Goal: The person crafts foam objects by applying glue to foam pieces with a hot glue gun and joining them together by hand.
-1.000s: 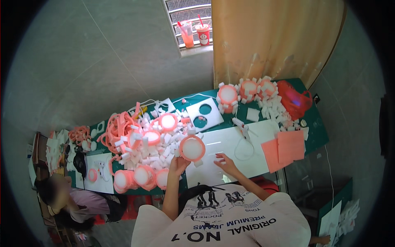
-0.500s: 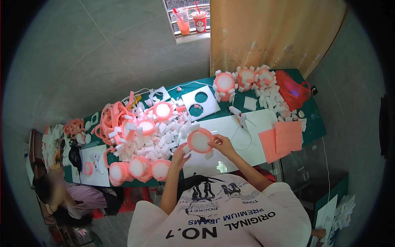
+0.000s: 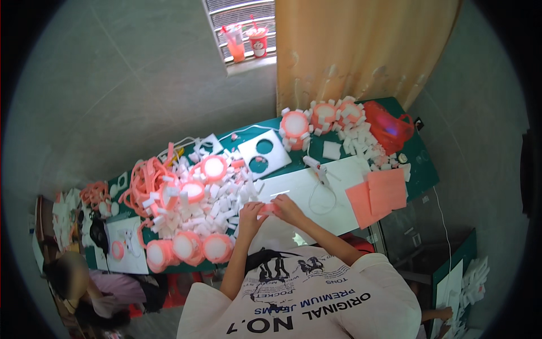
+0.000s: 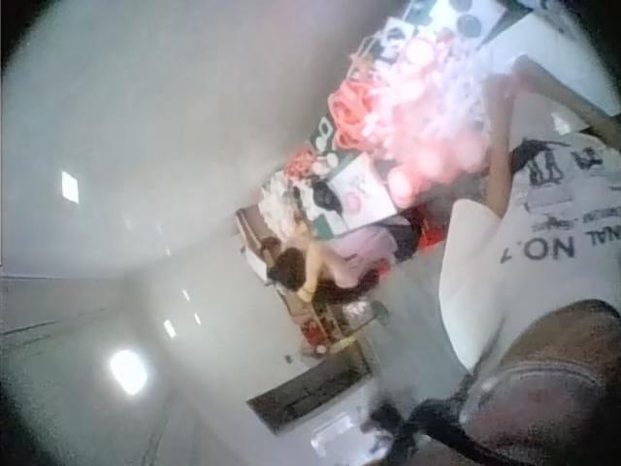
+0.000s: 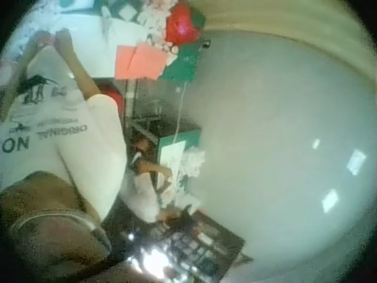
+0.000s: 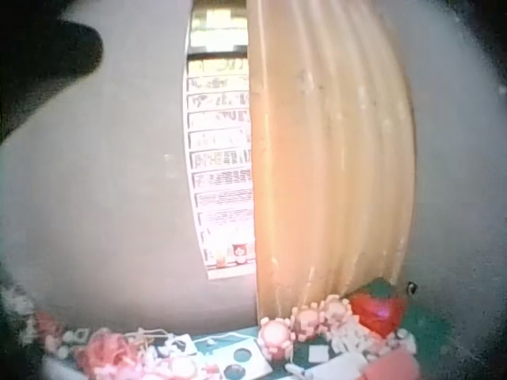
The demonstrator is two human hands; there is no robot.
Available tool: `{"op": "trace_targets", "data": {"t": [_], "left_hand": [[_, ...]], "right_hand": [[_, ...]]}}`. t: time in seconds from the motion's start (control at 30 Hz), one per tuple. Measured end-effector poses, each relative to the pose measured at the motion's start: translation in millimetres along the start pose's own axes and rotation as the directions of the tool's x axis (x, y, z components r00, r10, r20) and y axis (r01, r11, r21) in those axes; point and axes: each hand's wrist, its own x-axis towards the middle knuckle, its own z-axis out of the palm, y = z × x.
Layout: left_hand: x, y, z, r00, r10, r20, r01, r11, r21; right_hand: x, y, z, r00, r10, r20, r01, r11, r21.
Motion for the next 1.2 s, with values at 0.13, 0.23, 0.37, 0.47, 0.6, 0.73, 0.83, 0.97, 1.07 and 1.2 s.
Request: {"op": "trace_targets", "data": {"t": [0.13,0.23,0.37,0.47,0.6,0.73,0.83,0.97,1.07,1.2], "left_hand": [[-1.2,-6.0,9.9,0.996,-0.055,0.074,0.057,0.998,-0.025],[-0.2,-10.3,16.0,0.988,-0.077,0.132,0.086,0.994,-0.062],[3.6,-8.3,24.4,0.985,-0.049,0.163,0.06,0.996,-0.066],[9.4,-6.4,30.5,0.987,-0.017,0.163,0.034,0.995,-0.097],[16.2,-17.6,33.6,0.99,-0.061,0.129,0.07,0.995,-0.068],[21.7,-22.5,22.4,0.995,-0.083,0.047,0.085,0.995,-0.055],[27.1,-16.4,6.0,0.992,-0.122,-0.021,0.121,0.991,-0.05],[23.1,-23.8,0.6,0.988,-0.137,-0.066,0.133,0.989,-0.058],[18.2,-32.6,6.1,0.986,-0.166,-0.002,0.166,0.985,-0.047],[19.1,-28.2,8.7,0.965,-0.257,0.046,0.26,0.957,-0.128]], "right_hand": [[-7.7,-0.8,2.0,0.994,-0.021,0.105,0.025,0.999,-0.035],[-13.3,3.1,-3.3,0.994,-0.037,0.107,0.04,0.999,-0.022],[-20.2,9.1,-8.2,0.993,-0.033,0.114,0.04,0.997,-0.066],[-23.9,11.1,-14.3,0.999,-0.01,0.046,0.01,1.0,-0.007],[-26.9,8.2,-41.4,0.978,-0.063,-0.2,0.038,0.992,-0.124],[-50.7,54.0,-51.5,0.751,0.343,-0.564,-0.455,0.888,-0.065],[-56.8,92.6,-53.1,0.561,0.494,-0.664,-0.656,0.755,0.008],[-45.6,141.3,-59.0,0.499,0.628,-0.597,-0.727,0.678,0.105],[-31.4,162.9,-62.4,0.665,0.64,-0.385,-0.609,0.763,0.215],[-21.1,176.6,-55.4,0.674,0.699,-0.239,-0.688,0.712,0.141]]}}
